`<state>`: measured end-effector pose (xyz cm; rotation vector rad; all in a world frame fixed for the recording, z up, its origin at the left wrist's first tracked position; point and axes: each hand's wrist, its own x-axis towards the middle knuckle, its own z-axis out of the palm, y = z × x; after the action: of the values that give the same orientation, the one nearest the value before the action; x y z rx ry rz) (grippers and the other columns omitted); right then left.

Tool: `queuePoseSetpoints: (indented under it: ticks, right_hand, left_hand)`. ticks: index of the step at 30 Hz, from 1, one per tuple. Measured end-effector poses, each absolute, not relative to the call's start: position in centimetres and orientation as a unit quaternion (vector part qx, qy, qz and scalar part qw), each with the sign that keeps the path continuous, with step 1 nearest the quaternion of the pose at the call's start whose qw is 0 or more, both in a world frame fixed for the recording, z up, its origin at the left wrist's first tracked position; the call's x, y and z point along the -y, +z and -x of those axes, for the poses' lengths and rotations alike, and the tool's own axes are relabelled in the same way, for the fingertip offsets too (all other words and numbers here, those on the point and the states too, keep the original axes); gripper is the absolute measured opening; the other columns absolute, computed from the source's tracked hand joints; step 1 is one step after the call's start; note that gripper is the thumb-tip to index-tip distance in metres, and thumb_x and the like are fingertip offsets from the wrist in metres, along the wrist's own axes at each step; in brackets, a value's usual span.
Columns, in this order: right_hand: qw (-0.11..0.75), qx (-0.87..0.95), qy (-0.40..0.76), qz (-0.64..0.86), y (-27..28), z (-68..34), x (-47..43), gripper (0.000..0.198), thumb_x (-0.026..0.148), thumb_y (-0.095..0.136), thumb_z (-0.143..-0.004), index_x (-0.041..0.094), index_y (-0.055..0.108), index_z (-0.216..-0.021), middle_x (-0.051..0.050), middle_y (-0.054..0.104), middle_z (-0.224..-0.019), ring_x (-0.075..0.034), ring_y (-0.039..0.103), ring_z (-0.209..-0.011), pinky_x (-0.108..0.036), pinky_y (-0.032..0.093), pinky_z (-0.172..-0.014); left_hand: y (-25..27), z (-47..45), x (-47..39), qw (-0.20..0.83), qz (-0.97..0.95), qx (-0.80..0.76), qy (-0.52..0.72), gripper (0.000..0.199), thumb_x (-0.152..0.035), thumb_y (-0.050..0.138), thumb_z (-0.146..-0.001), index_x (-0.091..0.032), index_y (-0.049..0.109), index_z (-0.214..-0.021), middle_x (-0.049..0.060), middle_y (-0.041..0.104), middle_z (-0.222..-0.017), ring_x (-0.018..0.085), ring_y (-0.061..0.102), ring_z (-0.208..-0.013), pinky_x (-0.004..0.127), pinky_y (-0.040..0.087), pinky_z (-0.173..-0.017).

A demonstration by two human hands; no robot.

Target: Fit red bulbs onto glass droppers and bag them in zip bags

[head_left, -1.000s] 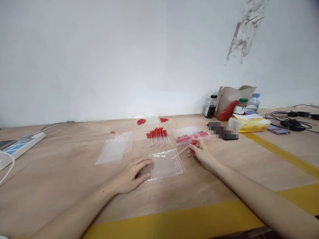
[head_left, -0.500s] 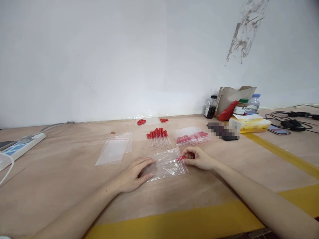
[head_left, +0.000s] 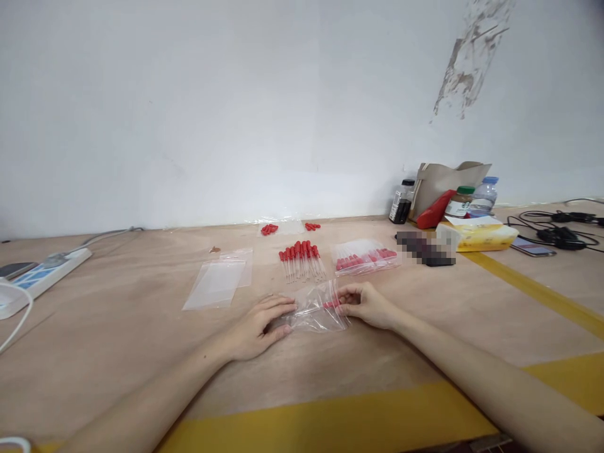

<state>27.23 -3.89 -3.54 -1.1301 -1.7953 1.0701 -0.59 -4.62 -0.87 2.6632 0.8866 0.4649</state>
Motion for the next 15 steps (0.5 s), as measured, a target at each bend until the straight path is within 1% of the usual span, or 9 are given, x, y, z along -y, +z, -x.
queuePoseSetpoints:
  ticks: [2, 4, 6, 8, 10, 12, 13, 15]
  right_hand:
    - [0.404, 0.665, 0.439, 0.449, -3.7, -27.2, 3.9, 0.036, 0.036, 0.075, -0.052, 0.014, 0.060, -0.077, 0.001, 0.058, -0.063, -0.010, 0.051, -0.057, -0.023, 0.042, -0.055]
    - [0.416, 0.650, 0.442, 0.457, -3.7, -27.2, 3.9, 0.035, 0.036, 0.076, -0.050, 0.014, 0.058, -0.071, 0.002, 0.056, -0.060, -0.009, 0.049, -0.054, -0.022, 0.040, -0.053]
    - [0.399, 0.661, 0.440, 0.458, -3.7, -27.3, 3.9, 0.030, 0.037, 0.073, -0.054, 0.014, 0.058, -0.065, 0.002, 0.056, -0.057, -0.009, 0.049, -0.052, -0.022, 0.039, -0.051]
    - [0.370, 0.691, 0.429, 0.449, -3.6, -27.4, 3.9, 0.024, 0.036, 0.069, -0.061, 0.014, 0.061, -0.065, 0.001, 0.058, -0.057, -0.010, 0.050, -0.053, -0.023, 0.040, -0.052]
    - [0.354, 0.730, 0.392, 0.434, -3.5, -27.6, 4.0, 0.020, 0.034, 0.062, -0.068, 0.015, 0.066, -0.070, -0.001, 0.062, -0.063, -0.012, 0.053, -0.059, -0.024, 0.041, -0.058]
    - [0.350, 0.757, 0.345, 0.430, -3.6, -28.0, 3.9, 0.018, 0.031, 0.057, -0.072, 0.016, 0.068, -0.076, -0.002, 0.065, -0.071, -0.014, 0.055, -0.066, -0.026, 0.042, -0.063]
    - [0.352, 0.759, 0.328, 0.438, -3.6, -28.2, 3.9, 0.019, 0.029, 0.056, -0.072, 0.016, 0.068, -0.079, -0.003, 0.065, -0.073, -0.014, 0.056, -0.067, -0.026, 0.042, -0.064]
    - [0.367, 0.743, 0.299, 0.474, -3.5, -28.6, 3.6, 0.019, 0.028, 0.056, -0.072, 0.015, 0.067, -0.081, -0.004, 0.065, -0.073, -0.014, 0.055, -0.065, -0.026, 0.042, -0.060]
  left_hand:
    - [-0.8, 0.6, 4.7, 0.150, -0.925, -0.309, 0.162, 0.037, -0.034, 0.043, -0.088, -0.026, 0.045, -0.124, 0.004, 0.047, -0.128, 0.020, 0.038, -0.120, 0.041, 0.032, -0.101]
    - [-0.6, 0.5, 4.8, 0.155, -0.922, -0.314, 0.167, 0.037, -0.034, 0.044, -0.087, -0.025, 0.045, -0.123, 0.005, 0.048, -0.127, 0.020, 0.040, -0.119, 0.040, 0.033, -0.100]
    - [-0.5, 0.5, 4.9, 0.158, -0.919, -0.317, 0.173, 0.037, -0.034, 0.044, -0.087, -0.025, 0.045, -0.122, 0.005, 0.049, -0.126, 0.020, 0.041, -0.118, 0.040, 0.033, -0.100]
    - [-0.5, 0.5, 5.0, 0.160, -0.919, -0.317, 0.174, 0.036, -0.034, 0.044, -0.087, -0.025, 0.045, -0.122, 0.004, 0.049, -0.125, 0.021, 0.042, -0.117, 0.041, 0.033, -0.100]
    - [-0.5, 0.5, 5.0, 0.159, -0.919, -0.317, 0.174, 0.036, -0.034, 0.044, -0.087, -0.026, 0.045, -0.123, 0.004, 0.049, -0.126, 0.021, 0.041, -0.118, 0.042, 0.033, -0.100]
    - [-0.6, 0.6, 4.9, 0.160, -0.919, -0.316, 0.173, 0.036, -0.034, 0.044, -0.087, -0.026, 0.045, -0.122, 0.004, 0.049, -0.127, 0.022, 0.040, -0.119, 0.043, 0.032, -0.100]
    - [-0.7, 0.6, 4.9, 0.161, -0.920, -0.314, 0.173, 0.035, -0.034, 0.044, -0.087, -0.026, 0.046, -0.122, 0.004, 0.048, -0.127, 0.022, 0.040, -0.119, 0.043, 0.032, -0.100]
    - [-0.7, 0.7, 4.9, 0.162, -0.920, -0.313, 0.174, 0.034, -0.033, 0.044, -0.087, -0.026, 0.049, -0.120, 0.004, 0.047, -0.129, 0.022, 0.039, -0.120, 0.043, 0.032, -0.100]
